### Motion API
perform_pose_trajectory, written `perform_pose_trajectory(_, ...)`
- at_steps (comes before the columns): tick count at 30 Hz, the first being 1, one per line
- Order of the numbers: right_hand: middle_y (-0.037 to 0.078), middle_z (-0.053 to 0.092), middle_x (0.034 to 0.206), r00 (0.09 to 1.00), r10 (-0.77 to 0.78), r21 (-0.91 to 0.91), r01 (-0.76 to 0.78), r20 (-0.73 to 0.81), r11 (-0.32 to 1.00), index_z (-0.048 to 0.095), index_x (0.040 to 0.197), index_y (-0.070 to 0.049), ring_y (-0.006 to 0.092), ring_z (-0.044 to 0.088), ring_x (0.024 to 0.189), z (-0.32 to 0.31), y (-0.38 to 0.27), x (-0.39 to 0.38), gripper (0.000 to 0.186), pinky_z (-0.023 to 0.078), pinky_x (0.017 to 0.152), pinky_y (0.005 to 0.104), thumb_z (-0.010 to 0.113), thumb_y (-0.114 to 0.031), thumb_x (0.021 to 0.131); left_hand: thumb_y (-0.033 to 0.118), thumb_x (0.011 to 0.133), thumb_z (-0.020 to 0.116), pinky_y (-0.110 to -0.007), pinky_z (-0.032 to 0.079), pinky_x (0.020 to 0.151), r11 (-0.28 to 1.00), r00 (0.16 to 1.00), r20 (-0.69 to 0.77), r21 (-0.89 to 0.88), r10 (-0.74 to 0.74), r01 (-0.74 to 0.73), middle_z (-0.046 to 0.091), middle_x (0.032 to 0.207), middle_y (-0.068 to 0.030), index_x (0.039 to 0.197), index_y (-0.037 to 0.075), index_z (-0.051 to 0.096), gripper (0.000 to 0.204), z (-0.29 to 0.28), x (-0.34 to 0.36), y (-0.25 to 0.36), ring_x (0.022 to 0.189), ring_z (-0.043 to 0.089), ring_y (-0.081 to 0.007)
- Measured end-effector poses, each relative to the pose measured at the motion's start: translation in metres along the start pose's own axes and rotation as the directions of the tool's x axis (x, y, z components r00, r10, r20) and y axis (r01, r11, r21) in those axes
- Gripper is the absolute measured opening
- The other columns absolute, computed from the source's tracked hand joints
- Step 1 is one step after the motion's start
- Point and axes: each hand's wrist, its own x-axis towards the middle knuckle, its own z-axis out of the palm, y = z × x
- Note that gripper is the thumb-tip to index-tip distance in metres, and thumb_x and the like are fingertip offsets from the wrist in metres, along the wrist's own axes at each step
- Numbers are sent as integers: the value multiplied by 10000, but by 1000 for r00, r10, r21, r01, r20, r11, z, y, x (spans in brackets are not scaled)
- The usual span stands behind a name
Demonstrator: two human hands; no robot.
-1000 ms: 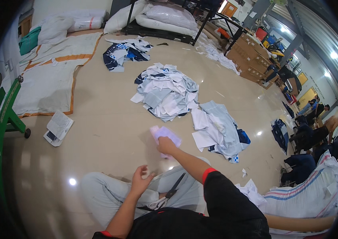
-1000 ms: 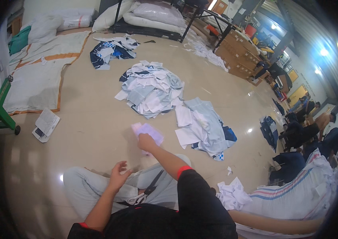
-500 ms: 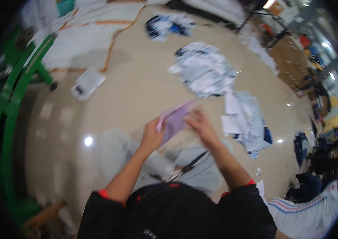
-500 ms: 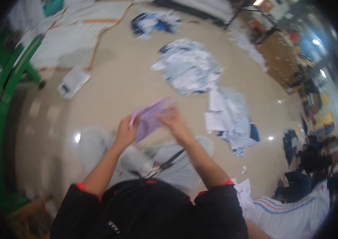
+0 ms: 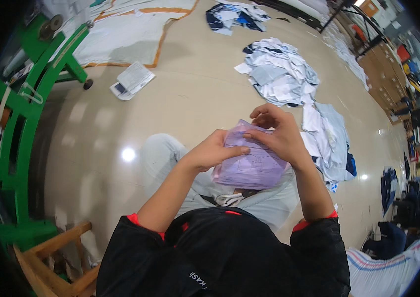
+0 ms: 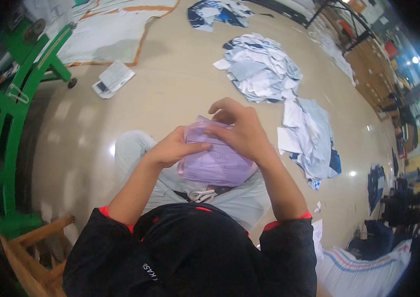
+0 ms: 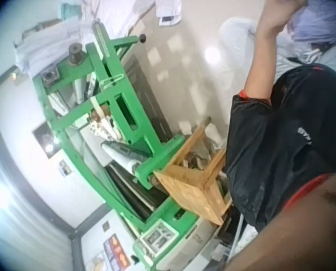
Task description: The person sits on the floor and uses shears to cut a piece of white fabric. They handle a pattern paper and a pink document, then cut the fabric into a specific shape, placing the cut pieces aside.
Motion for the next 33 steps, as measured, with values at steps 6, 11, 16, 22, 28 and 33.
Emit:
perform_pose_trajectory(6,145,702,1084,945,-275,-178,306,176,935,735,1129,-56,331,685,1046,-17,18,-11,337,553,931,447,840,-164,827,54,955,690,-332,463,1107,994,993,112,110,-22,9,627,1440,-92,1488,-4,547,555,0,-1,-7,1311,577,-187)
perform_pose_trajectory(11,120,664,1206,974,-187,-283,218,131,934,771,1034,-116,322,671,1093,-12,16,-29,258,540,961,436,830,-156,786,42,1002,667,-278,512,882,983,986,-22,76,-165,166,668,1101,-40,1188,-20,646,198,6,6,-14,987,604,-105)
perform_pose_trajectory(16,136,667,1223,967,-248,-326,255,62,911,781,954,-82,337,663,1116,-13,30,-38,171,537,971,443,812,-174,813,81,1012,686,-268,502,818,976,978,59,99,-199,192,673,1018,2,1164,-21,672,184,13,18,-17,909,593,-79)
perform_pose_trajectory(22,205,700,1099,993,-53,-315,85,109,945,761,955,-10,386,680,1018,-19,46,-36,327,529,905,484,744,-335,926,161,1033,691,-269,491,742,950,994,103,312,-27,-7,693,968,37,1178,23,715,202,14,13,-17,854,579,-48)
perform_pose_trajectory(28,148,740,818,991,137,-62,-137,-4,989,747,927,8,221,676,720,-15,35,-41,270,532,691,354,858,-234,879,152,1040,673,-311,545,891,979,992,72,183,-100,85,755,1086,-49,1260,-41,681,293,21,6,-10,976,659,-106)
perform_pose_trajectory(33,84,743,784,987,105,-32,-110,-119,993,764,939,-4,133,640,661,-9,37,-33,233,506,633,312,866,-198,862,148,1025,675,-351,532,984,984,993,113,171,27,-46,745,1187,-112,1335,-51,632,371,19,9,-15,1077,669,-165)
